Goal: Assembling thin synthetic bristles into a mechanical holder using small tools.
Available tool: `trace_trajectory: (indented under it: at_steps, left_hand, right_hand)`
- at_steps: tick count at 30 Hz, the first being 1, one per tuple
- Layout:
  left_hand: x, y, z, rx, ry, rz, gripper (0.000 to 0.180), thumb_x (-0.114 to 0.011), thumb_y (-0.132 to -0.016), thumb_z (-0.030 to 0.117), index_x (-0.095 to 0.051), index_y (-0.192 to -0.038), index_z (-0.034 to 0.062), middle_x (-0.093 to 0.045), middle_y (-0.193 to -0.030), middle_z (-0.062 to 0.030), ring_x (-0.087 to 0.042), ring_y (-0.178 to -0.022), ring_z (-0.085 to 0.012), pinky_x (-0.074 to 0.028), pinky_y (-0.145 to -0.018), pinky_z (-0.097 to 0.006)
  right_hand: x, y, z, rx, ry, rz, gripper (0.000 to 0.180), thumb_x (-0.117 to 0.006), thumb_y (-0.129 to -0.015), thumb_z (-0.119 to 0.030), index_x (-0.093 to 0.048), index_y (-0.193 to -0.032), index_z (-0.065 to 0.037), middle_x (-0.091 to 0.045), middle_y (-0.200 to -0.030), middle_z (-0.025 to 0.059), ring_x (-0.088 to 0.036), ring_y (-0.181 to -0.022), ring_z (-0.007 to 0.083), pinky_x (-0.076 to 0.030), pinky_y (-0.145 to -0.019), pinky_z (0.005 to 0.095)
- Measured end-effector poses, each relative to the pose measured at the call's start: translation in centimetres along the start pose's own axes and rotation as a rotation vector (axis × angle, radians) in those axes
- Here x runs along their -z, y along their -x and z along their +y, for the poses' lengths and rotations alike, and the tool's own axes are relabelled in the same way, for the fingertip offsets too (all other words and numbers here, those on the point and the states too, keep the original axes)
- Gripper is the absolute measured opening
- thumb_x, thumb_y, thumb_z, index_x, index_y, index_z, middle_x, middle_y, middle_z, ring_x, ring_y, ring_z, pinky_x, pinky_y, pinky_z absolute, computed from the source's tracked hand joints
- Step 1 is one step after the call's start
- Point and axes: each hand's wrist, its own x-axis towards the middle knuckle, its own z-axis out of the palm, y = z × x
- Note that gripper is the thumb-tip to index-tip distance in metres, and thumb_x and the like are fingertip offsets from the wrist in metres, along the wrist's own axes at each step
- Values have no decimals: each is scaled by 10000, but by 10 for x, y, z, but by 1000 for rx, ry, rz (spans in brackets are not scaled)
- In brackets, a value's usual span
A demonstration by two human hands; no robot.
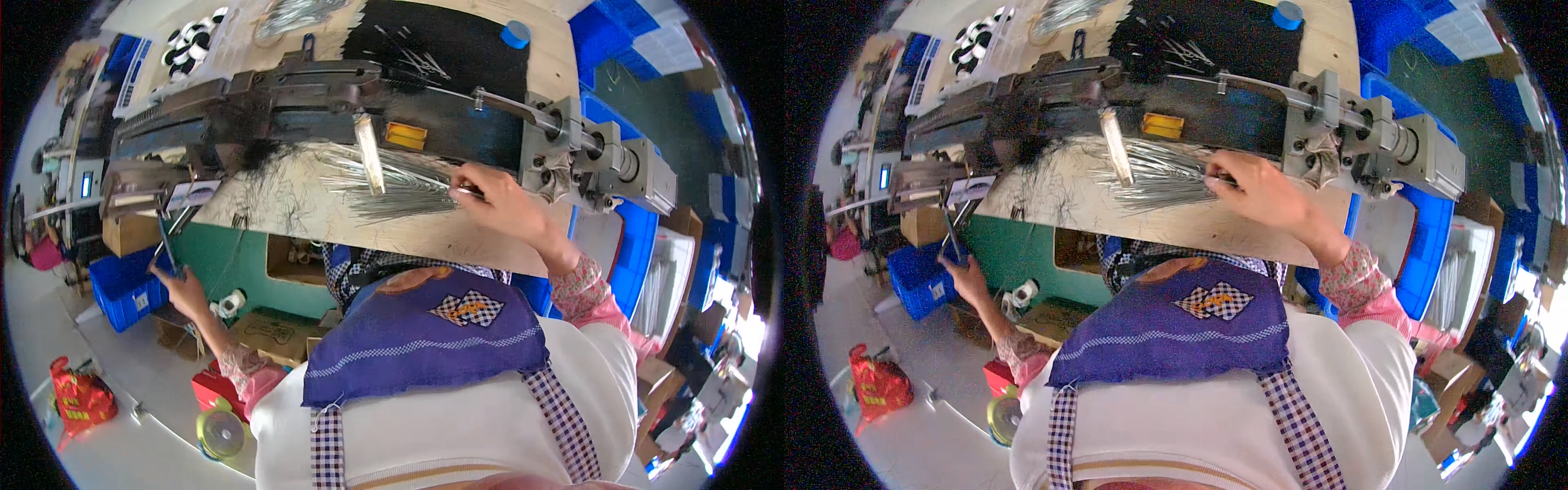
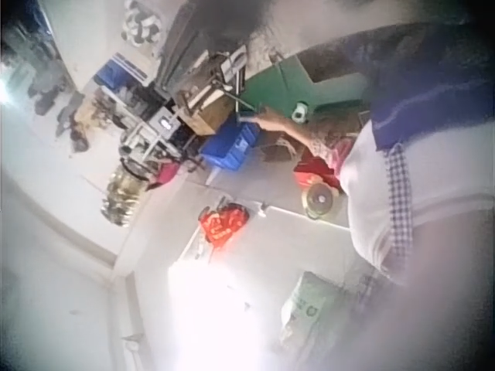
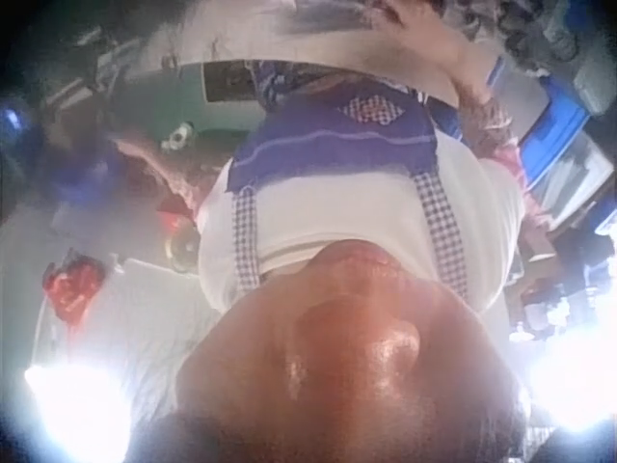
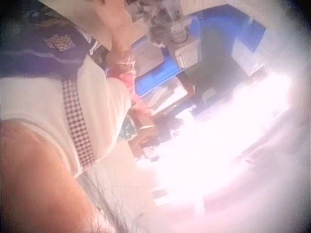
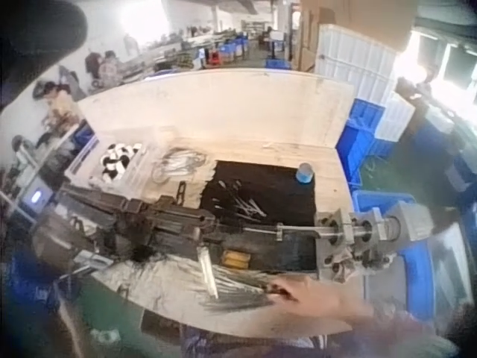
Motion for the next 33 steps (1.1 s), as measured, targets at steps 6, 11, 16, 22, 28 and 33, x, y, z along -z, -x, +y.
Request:
trace_trajectory:
  at_steps: [6, 11, 16, 22, 28, 33]
  left_hand:
    - [-18, 65, 121, -429, 44, 271, 709, -629, -872, 252, -294, -1437, -13, -380, -1438, -224, -354, -1339, -388, -258, -1096, -540]
    - [85, 135, 284, -1146, 1111, -272, 887, -735, -777, 333, -280, -1428, -62, -390, -1433, -233, -372, -1329, -382, -191, -1136, -460]
    - [107, 154, 318, -797, 1016, -1496, 312, -591, -915, 258, -576, -1108, 13, -626, -1080, -166, -619, -1004, -308, -462, -910, -388]
    - [30, 139, 272, -494, 1293, -921, 210, -419, -1004, 148, -548, -972, -16, -538, -819, -44, -575, -790, -156, -498, -734, -295]
    - [67, 172, 317, -70, 1666, -1386, 238, -442, -1010, 272, -533, -901, 80, -412, -617, 11, -392, -527, -83, -319, -487, -231]
    - [107, 93, 300, 57, 2244, -1702, 188, -505, -974, 276, -578, -938, 106, -348, -580, 50, -260, -377, -23, -193, -340, -195]
  right_hand:
    - [11, 14, -27, -203, 5, 215, 158, -611, -847, -98, -548, -940, 13, -586, -810, 155, -597, -734, 304, -469, -662, 362]
    - [73, 8, -90, 140, 299, 283, 161, -564, -753, 40, -540, -908, 4, -536, -774, 132, -566, -694, 244, -451, -652, 311]
    - [78, -16, -151, 406, 255, 288, 180, -634, -779, 17, -578, -950, 7, -600, -788, 99, -576, -667, 237, -456, -615, 285]
    - [79, -37, -70, 229, 498, 429, 243, -618, -790, -1, -617, -1030, -34, -607, -903, 114, -623, -803, 309, -513, -688, 365]
    - [61, -70, -48, 360, 779, 290, 220, -598, -739, -56, -630, -957, -39, -574, -867, 73, -602, -860, 258, -531, -691, 361]
    - [64, -72, -47, 306, 811, 266, 242, -592, -720, -41, -626, -959, -38, -572, -860, 77, -598, -872, 256, -532, -707, 359]
